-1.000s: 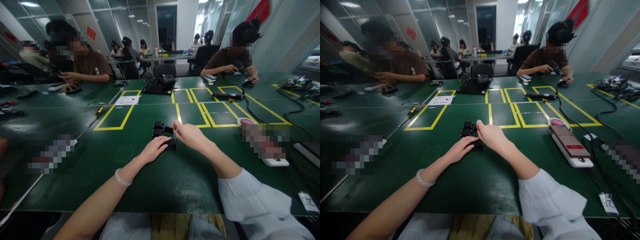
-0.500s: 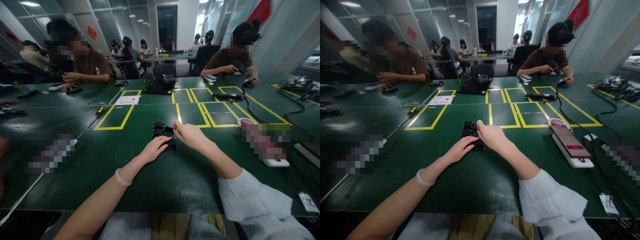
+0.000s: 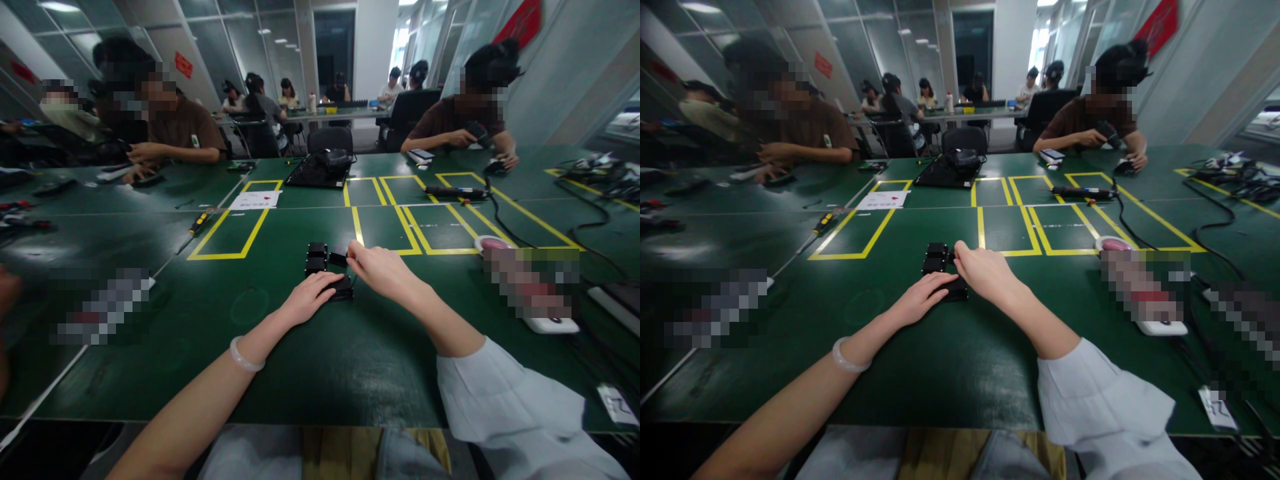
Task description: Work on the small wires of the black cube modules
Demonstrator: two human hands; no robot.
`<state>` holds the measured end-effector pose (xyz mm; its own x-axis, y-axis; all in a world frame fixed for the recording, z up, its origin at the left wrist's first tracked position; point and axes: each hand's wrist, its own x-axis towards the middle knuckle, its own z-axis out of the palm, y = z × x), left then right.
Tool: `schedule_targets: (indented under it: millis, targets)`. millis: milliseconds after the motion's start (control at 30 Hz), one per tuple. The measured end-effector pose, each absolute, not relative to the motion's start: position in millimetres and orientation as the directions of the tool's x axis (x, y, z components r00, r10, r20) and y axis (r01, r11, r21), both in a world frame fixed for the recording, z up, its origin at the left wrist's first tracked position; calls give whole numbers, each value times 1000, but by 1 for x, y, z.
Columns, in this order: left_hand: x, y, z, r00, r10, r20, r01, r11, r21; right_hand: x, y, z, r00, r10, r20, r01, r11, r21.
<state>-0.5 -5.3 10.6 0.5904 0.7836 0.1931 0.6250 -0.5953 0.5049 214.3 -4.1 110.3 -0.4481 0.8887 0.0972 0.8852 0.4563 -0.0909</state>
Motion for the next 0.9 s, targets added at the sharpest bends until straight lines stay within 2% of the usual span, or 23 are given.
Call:
schedule_targets:
  millis: [900]
  targets:
    - [-1,-3,8,595,776,209,612,-606,509,217,-3,108,-460,882,104,877,469,-100]
